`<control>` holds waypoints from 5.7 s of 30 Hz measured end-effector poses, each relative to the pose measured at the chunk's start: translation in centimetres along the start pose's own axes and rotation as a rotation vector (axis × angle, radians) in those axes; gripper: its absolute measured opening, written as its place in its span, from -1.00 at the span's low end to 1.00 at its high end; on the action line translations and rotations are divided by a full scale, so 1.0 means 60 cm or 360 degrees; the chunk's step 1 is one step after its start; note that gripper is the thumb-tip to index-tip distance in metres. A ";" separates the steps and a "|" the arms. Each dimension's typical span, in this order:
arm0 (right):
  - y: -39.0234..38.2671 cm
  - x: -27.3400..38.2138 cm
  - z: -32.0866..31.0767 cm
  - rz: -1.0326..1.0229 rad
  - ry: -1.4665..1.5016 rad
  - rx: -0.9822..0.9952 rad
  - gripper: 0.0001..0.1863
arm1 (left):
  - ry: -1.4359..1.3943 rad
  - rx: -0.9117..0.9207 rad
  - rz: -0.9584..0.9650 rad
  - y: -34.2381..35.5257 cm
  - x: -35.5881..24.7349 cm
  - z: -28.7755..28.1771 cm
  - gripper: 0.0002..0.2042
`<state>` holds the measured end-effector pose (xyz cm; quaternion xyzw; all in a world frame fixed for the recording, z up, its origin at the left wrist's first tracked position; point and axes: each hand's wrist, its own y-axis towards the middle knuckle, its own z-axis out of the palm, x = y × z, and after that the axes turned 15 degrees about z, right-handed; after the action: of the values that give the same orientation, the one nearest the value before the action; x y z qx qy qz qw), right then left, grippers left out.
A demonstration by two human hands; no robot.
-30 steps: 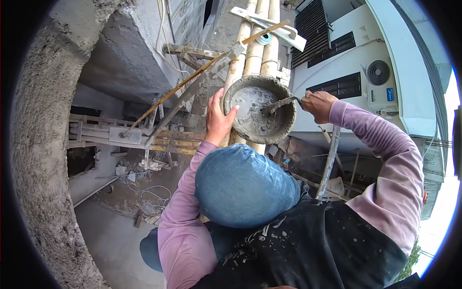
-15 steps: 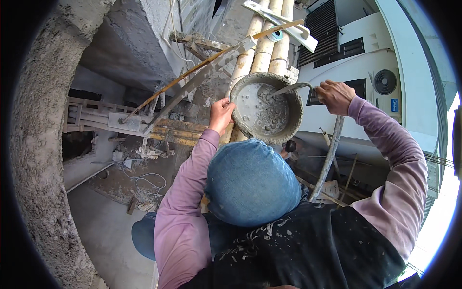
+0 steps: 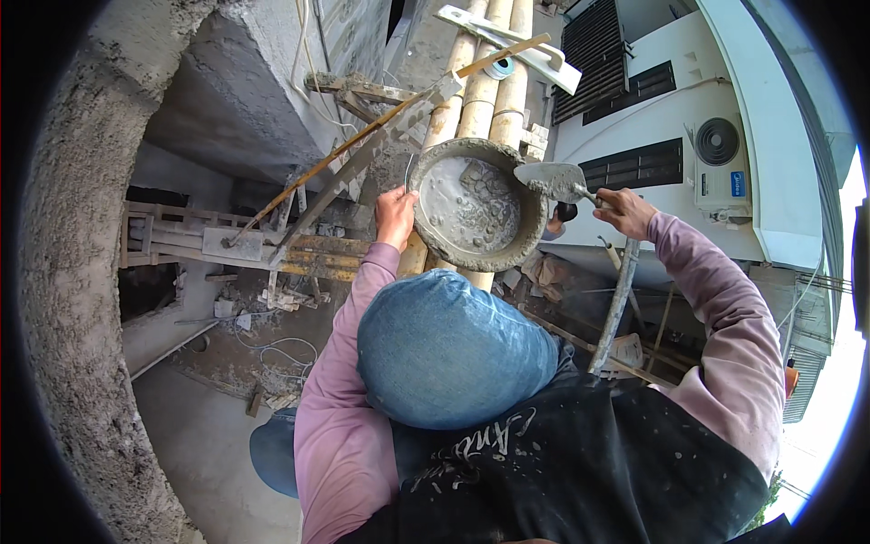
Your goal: The worker is perched on bamboo scaffolding, using a trowel to apply wet cement mixture from a bucket to a concrete wall at a construction site.
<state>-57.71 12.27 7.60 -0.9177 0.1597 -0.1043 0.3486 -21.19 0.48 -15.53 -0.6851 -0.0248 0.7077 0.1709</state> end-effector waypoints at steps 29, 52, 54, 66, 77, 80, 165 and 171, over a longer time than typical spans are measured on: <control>0.041 0.185 -0.023 0.0065 -0.0896 -0.0533 -0.82 | 0.0257 0.0171 0.0418 -0.053 -0.004 0.041 -0.52; 0.127 0.178 0.035 -0.0279 -0.1322 -0.0248 -0.85 | 0.0451 0.0146 0.0491 -0.086 -0.072 0.081 -0.43; 0.130 0.182 0.055 -0.0265 -0.1278 -0.0137 -0.81 | 0.0497 0.0110 0.0545 -0.090 -0.061 0.074 -0.44; 0.071 0.193 0.130 0.0385 0.0269 0.1113 -0.58 | 0.0551 0.0093 0.0402 -0.110 -0.063 0.064 -0.46; 0.048 0.154 0.174 0.0850 0.3146 0.1793 -0.58 | 0.0259 0.0158 0.0624 -0.074 -0.035 0.030 -0.46; 0.001 0.133 0.130 0.0816 0.2876 0.1617 -0.58 | 0.0180 0.0219 0.0551 -0.056 -0.018 0.016 -0.48; 0.084 0.107 0.116 -0.0281 -0.0716 -0.0679 -0.83 | 0.0363 0.0309 0.0824 -0.089 -0.085 0.078 -0.49; -0.030 0.177 0.084 -0.0569 -0.0728 -0.0426 -0.84 | 0.0365 0.0403 0.0549 -0.104 -0.117 0.051 -0.52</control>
<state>-45.97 12.70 5.94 -0.9686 -0.0743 0.0670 0.2277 -22.84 5.00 -6.95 -0.7282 0.2012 0.6414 0.1338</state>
